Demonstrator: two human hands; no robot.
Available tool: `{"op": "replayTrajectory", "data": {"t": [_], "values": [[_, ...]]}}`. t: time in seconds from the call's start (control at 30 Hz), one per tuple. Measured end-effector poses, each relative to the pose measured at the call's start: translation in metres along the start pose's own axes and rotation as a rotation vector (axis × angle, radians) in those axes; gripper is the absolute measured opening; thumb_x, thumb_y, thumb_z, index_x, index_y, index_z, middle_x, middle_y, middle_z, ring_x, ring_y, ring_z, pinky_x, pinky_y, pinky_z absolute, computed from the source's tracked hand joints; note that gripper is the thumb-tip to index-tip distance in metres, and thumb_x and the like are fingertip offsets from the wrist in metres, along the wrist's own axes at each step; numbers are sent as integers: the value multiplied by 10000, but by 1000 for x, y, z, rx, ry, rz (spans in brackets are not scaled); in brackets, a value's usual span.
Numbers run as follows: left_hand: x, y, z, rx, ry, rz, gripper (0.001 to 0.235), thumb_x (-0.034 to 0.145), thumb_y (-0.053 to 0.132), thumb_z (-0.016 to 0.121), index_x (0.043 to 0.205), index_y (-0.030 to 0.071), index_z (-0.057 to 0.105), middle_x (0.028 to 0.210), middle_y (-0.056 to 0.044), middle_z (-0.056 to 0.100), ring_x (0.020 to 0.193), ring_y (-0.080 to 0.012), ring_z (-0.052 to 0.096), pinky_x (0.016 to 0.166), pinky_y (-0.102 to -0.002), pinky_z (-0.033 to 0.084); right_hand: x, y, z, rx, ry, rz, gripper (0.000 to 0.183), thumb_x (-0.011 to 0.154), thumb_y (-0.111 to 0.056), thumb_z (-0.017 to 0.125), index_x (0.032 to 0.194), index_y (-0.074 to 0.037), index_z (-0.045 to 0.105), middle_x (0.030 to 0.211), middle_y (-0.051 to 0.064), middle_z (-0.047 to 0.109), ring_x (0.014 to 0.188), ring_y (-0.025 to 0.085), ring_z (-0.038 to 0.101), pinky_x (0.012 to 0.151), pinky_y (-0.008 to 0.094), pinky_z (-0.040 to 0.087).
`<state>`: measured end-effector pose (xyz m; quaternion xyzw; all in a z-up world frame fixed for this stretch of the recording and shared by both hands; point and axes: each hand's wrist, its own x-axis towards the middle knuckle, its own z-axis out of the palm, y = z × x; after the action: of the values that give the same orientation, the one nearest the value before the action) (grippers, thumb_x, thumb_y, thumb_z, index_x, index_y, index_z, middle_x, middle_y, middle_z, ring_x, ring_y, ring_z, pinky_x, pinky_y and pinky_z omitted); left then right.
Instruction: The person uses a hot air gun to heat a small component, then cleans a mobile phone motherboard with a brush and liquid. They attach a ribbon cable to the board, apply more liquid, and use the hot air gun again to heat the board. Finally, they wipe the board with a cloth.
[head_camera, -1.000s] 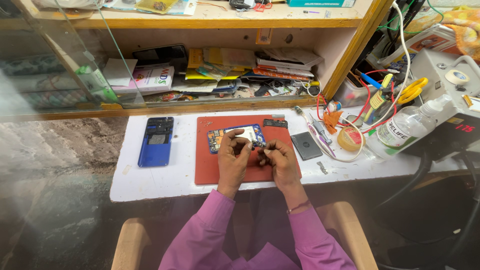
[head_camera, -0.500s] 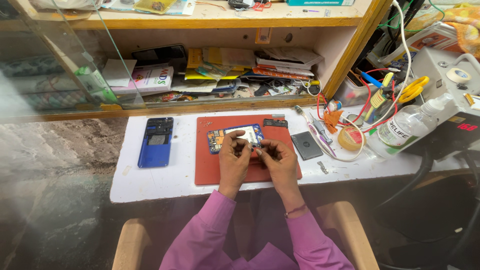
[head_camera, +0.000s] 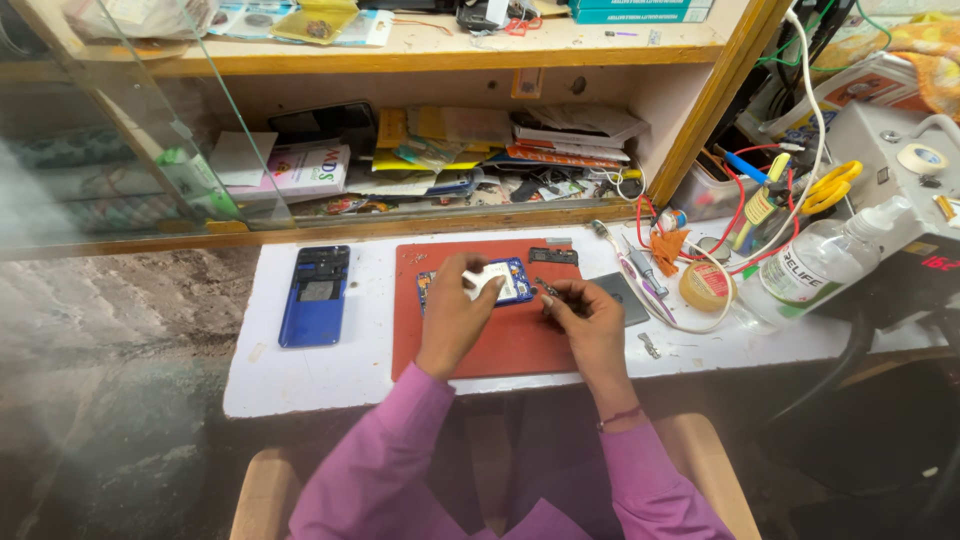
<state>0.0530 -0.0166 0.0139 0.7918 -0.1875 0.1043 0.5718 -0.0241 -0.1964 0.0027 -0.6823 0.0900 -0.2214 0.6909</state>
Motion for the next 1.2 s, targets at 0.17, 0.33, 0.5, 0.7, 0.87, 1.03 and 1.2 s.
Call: {"op": "replayTrajectory", "data": {"t": [0.17,0.33,0.5,0.7,0.87,1.03,1.2], "values": [[33,-4,7,550,-224,215,740,617,366,917,1231,47,656,1232,-174,573,1105,-372,529,884,-519,448,-2,3,4,-11,-1,-98,179,894,-39,769,1057,6,710,899,23,733,797,65,684,732,207,560],[46,-3,12,719,-364,119,779,577,542,925,1152,72,688,1231,-121,553,1179,-315,500,950,-489,412,-1,6,0,18,29,-118,199,891,-24,781,1073,15,712,918,16,717,818,59,651,755,203,536],[55,-2,8,677,-370,169,854,561,562,920,1166,41,615,1097,-142,632,1061,-327,596,889,-471,472,0,10,1,69,32,-132,225,877,-13,778,1085,14,696,967,23,720,863,56,661,793,204,544],[53,15,2,390,-95,254,876,612,524,944,1213,37,532,953,-176,720,888,-348,706,769,-460,554,3,15,-6,207,35,-109,235,880,22,771,1101,19,692,978,55,709,847,103,658,785,244,551],[50,35,-7,-98,-78,-3,723,648,361,946,1171,54,552,958,-114,763,850,-204,759,708,-337,604,9,20,-12,352,18,-131,237,873,50,754,1096,17,683,1001,81,725,893,148,707,841,276,573],[52,36,-4,-357,-145,-85,412,804,212,850,1075,28,599,937,-80,774,785,-105,749,651,-263,614,18,19,-18,323,31,-95,235,870,49,752,1094,22,686,985,101,732,864,173,714,821,289,569],[66,13,-2,-452,-184,-128,254,917,133,742,1105,30,607,921,-52,730,749,-90,701,622,-254,591,28,15,-19,299,-12,-52,244,857,33,757,1092,28,690,980,88,729,861,163,703,829,299,584]]}}
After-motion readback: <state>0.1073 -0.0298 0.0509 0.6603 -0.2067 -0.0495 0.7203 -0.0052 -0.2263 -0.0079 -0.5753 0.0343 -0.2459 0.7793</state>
